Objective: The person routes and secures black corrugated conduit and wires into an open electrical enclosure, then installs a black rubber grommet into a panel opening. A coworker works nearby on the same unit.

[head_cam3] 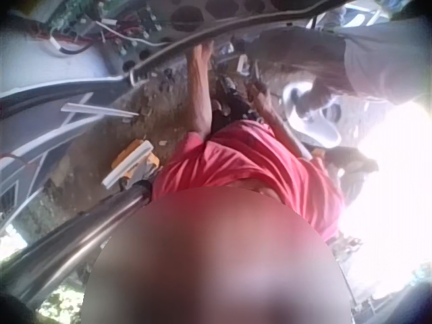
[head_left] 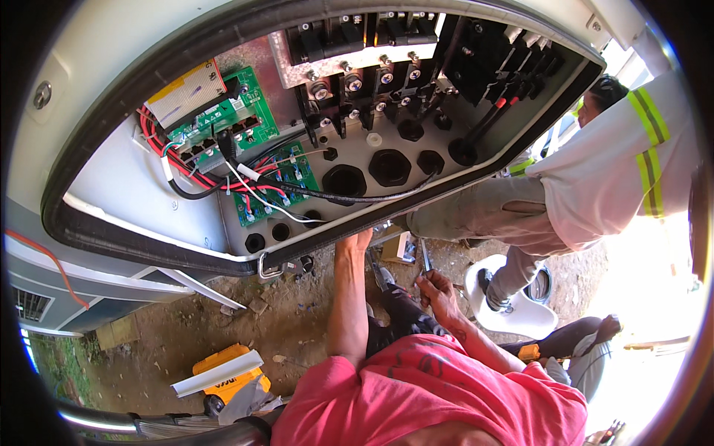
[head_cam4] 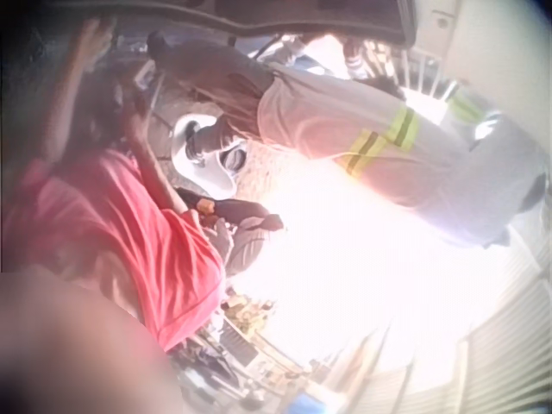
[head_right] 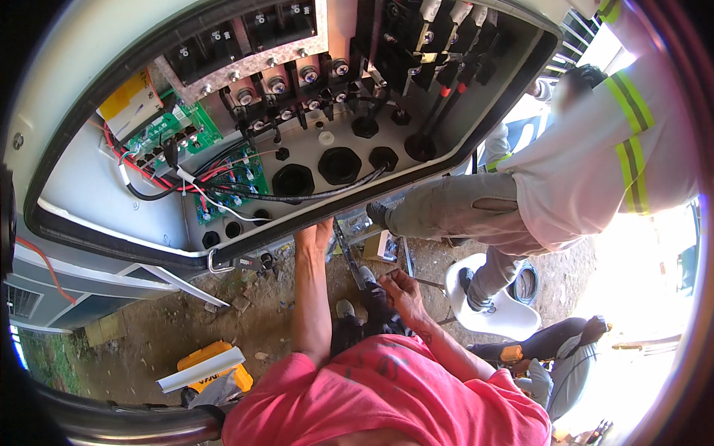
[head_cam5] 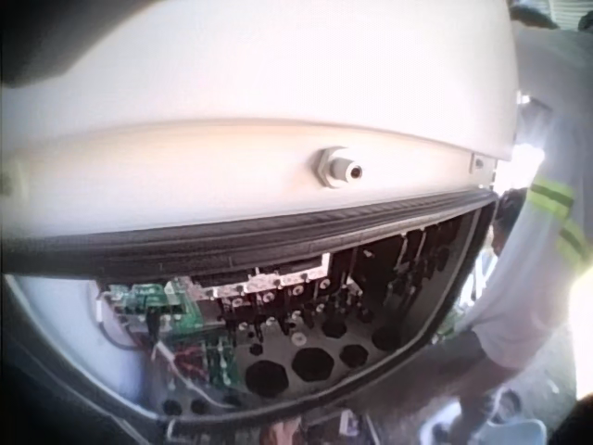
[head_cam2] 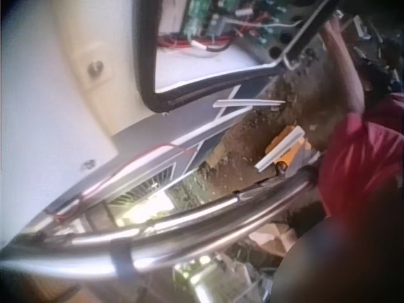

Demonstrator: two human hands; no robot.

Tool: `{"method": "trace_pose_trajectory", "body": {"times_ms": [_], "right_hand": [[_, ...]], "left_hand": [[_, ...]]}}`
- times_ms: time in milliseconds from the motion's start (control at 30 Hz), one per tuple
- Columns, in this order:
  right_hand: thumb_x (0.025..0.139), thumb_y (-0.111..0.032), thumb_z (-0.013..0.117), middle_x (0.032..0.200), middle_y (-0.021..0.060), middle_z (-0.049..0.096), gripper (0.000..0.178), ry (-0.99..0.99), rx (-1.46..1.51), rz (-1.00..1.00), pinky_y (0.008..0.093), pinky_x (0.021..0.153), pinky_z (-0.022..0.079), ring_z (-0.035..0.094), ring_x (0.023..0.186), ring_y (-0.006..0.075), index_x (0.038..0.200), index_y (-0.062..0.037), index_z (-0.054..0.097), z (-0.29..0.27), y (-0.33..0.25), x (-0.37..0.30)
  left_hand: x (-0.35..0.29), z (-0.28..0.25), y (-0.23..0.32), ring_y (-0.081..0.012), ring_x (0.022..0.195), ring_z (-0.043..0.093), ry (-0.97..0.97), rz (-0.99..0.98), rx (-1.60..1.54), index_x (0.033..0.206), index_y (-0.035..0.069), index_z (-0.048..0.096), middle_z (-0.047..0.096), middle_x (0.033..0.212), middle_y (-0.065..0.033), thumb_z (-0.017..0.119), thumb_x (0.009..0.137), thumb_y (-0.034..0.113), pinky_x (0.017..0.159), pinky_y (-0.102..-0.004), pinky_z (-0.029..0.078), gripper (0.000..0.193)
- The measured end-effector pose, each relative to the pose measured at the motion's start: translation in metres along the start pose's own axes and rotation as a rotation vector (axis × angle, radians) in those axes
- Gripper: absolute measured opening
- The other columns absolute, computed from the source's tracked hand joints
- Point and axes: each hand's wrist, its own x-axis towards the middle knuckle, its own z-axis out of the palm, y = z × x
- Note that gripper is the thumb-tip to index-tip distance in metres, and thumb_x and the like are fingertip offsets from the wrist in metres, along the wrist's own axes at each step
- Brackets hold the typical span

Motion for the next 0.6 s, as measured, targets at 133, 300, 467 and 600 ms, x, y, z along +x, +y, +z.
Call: {"method": "trace_pose_trajectory", "body": {"times_ms": [133,300,467,600], "right_hand": [[0.104,-0.027,0.072,0.065,-0.0028,0.054,0.026,0.049,-0.048,-0.014,0.0273,0.052,0.04,0.049,0.053,0.008,0.089,-0.0094,0.06,-0.005,0.004,-0.004],[0.104,-0.029,0.072,0.067,-0.0029,0.055,0.027,0.091,-0.047,0.007,0.0259,0.053,0.039,0.049,0.054,0.0074,0.092,-0.0076,0.062,-0.016,0.008,-0.008],[0.104,-0.029,0.072,0.067,-0.0028,0.055,0.027,0.115,-0.046,0.018,0.0258,0.052,0.039,0.049,0.055,0.007,0.091,-0.0076,0.062,-0.018,0.009,-0.007],[0.104,-0.03,0.073,0.068,-0.0031,0.054,0.028,0.104,-0.044,-0.001,0.0253,0.051,0.038,0.048,0.054,0.0066,0.091,-0.0074,0.061,-0.018,0.01,-0.003]], "left_hand": [[0.004,-0.001,0.012,-0.0248,0.116,0.073,-0.167,-0.033,0.026,0.127,0.004,0.07,0.075,0.128,-0.0117,0.082,0.09,0.006,0.103,-0.0397,0.064,0.039],[0.003,0.001,0.021,-0.023,0.114,0.074,-0.011,0.069,0.19,0.124,0.006,0.072,0.076,0.124,-0.0099,0.08,0.092,0.004,0.104,-0.0384,0.063,0.033],[-0.012,0.019,0.023,-0.0201,0.107,0.076,0.025,0.088,0.204,0.116,0.007,0.073,0.078,0.116,-0.0069,0.083,0.09,0.006,0.094,-0.0317,0.064,0.028],[-0.015,0.034,0.021,-0.0196,0.101,0.077,0.109,0.109,0.216,0.114,0.007,0.074,0.079,0.114,-0.0067,0.084,0.088,0.007,0.091,-0.0309,0.064,0.027]]}}
